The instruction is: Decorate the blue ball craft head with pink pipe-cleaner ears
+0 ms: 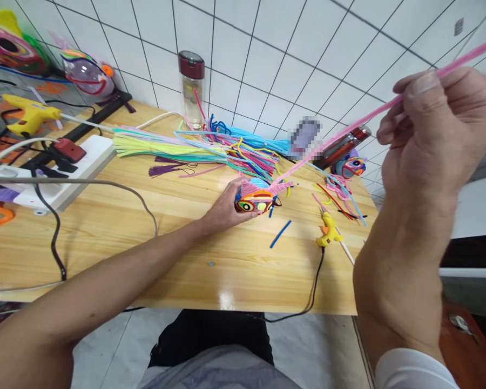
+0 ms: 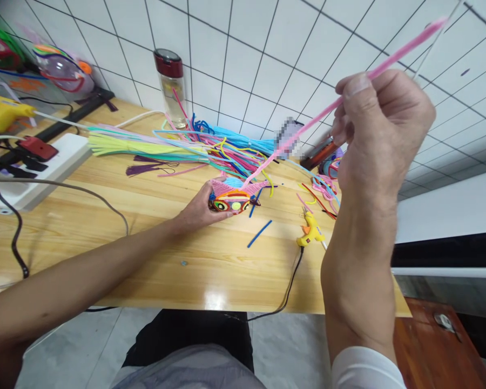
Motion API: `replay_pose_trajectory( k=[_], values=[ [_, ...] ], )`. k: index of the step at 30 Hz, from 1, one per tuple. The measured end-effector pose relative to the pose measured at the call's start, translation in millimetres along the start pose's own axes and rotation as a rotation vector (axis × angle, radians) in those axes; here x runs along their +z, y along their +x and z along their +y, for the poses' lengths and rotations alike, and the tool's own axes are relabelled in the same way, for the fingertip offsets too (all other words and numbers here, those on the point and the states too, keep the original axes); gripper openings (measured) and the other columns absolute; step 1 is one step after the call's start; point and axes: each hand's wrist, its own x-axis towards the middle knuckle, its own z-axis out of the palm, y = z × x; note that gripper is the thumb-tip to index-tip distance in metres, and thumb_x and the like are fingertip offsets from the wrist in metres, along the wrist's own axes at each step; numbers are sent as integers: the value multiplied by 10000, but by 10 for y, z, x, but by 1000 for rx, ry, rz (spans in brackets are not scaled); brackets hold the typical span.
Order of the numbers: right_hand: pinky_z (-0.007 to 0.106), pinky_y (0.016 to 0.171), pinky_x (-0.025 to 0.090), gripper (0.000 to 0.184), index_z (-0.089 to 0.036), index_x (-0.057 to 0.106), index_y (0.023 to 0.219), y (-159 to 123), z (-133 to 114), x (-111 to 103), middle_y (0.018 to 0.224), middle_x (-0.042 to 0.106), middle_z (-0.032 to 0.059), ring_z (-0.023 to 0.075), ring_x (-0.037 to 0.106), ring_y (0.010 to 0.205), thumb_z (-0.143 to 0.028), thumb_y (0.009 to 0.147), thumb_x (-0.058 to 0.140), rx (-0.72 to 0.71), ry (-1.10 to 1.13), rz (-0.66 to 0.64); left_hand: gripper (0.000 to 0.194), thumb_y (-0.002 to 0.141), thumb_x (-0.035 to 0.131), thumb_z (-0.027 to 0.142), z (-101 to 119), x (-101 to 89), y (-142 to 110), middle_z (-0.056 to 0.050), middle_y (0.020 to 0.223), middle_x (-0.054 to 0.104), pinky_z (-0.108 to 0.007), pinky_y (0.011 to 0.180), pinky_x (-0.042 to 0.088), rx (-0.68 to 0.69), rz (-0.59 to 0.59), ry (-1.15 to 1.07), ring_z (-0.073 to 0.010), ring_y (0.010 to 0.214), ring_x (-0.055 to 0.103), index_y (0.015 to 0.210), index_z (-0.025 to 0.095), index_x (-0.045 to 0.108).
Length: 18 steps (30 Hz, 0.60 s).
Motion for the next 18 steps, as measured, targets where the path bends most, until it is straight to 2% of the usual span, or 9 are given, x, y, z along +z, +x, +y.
replay_pose_trajectory(
  k=[4, 10, 18],
  values=[
    [323, 416, 219, 144, -250, 786, 734, 16, 23, 19, 537, 490, -40, 119, 410, 434, -210, 858, 724, -1, 8, 10, 919, 815, 920, 464, 5, -3, 2, -191, 1635, 513, -495, 1244, 528, 3, 15, 13, -345, 1486, 576, 1569, 215, 458],
    [341, 437, 226, 109, -261, 792, 749, 24, 72, 30, 543, 480, -26, 144, 394, 431, -285, 851, 761, -18, -42, 30, 905, 820, 908, 460, -5, -9, 6, -175, 1602, 543, -506, 1255, 513, 34, 11, 36, -348, 1504, 557, 1567, 223, 454],
    [296, 453, 242, 151, -270, 824, 776, 71, -68, -52, 584, 474, -28, 107, 415, 465, -291, 900, 739, 8, -16, 20, 894, 825, 900, 450, 13, -17, 7, -183, 1592, 554, -545, 1293, 466, 63, 21, 66, -365, 1537, 527, 1566, 224, 453]
  ],
)
